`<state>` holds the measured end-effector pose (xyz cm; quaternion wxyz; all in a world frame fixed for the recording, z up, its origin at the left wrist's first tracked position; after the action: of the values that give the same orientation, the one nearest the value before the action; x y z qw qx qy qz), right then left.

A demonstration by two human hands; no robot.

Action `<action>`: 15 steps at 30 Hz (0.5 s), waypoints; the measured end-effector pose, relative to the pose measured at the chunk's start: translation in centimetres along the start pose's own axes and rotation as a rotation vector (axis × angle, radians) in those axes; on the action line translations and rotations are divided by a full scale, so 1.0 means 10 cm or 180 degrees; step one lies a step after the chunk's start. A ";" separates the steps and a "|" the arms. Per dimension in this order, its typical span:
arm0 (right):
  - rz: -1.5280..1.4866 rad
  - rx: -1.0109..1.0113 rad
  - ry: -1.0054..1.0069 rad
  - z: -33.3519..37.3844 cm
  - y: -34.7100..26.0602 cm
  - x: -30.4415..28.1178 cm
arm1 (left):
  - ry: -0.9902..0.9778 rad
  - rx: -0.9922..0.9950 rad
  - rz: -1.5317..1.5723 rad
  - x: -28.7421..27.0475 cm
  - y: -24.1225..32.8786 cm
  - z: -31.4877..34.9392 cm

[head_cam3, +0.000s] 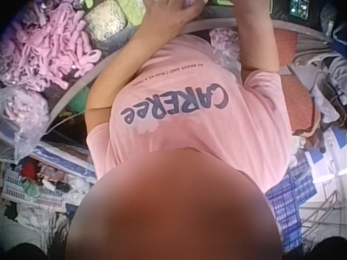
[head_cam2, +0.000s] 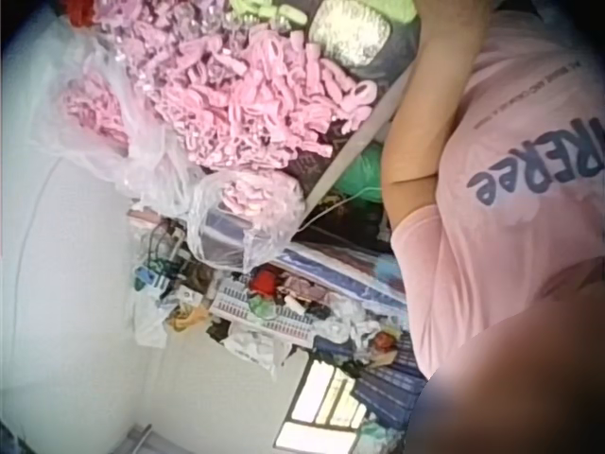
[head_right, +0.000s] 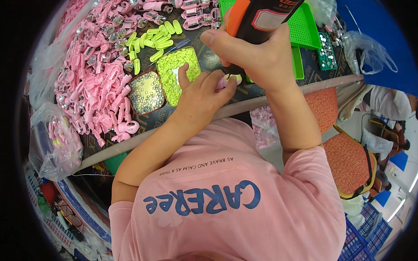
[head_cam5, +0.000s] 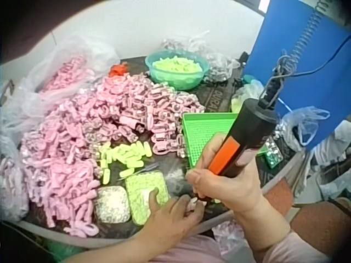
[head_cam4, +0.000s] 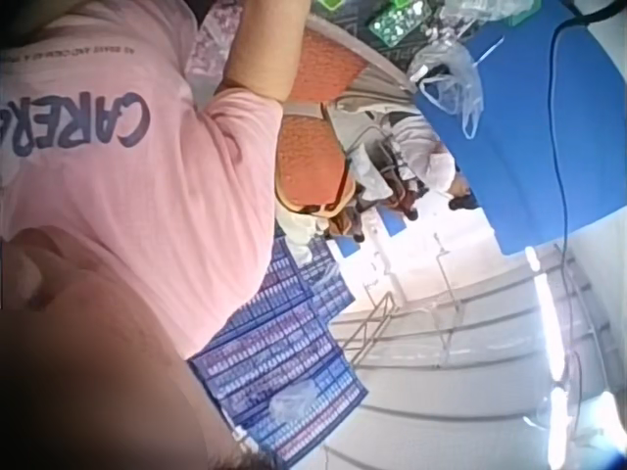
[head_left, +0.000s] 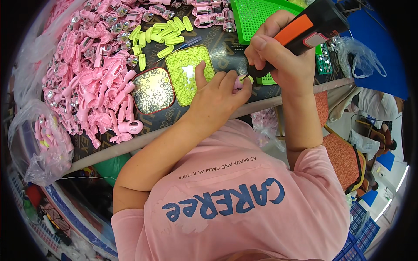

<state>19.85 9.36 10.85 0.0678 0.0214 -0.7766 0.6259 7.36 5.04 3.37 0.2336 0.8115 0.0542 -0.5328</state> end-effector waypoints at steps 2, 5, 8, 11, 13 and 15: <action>-0.0001 0.0047 0.0030 0.00 0.01 0.01 | 0.0016 0.0005 0.0015 0.01 0.00 0.00; -0.0057 0.0011 -0.0047 0.00 0.01 0.02 | 0.0011 0.0001 0.0027 0.00 -0.01 0.00; -0.0068 0.0011 -0.0104 0.01 0.01 0.03 | -0.0032 -0.0008 0.0024 0.01 0.00 0.00; -0.0082 -0.0006 -0.0046 0.02 0.03 0.02 | -0.0063 -0.0014 -0.0007 0.02 0.01 0.01; 0.0284 0.0018 -0.0121 0.02 -0.01 0.04 | -0.0076 -0.0020 -0.0035 0.04 0.01 0.02; 0.0656 0.0037 -0.0186 0.02 -0.03 0.07 | -0.0054 0.0029 -0.0108 0.04 0.03 0.01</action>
<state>19.22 9.15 11.15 -0.0198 -0.0400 -0.7727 0.6332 7.54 4.68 3.10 0.2213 0.8070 0.0635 -0.5438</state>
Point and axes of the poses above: each hand's wrist, its own z-axis away from the middle knuckle, its own x-axis out of the palm, y = z × x, the point moved 9 cm from there along -z, towards the middle knuckle, and after that the axes turned 9 degrees about -y, right-handed, at the moved point
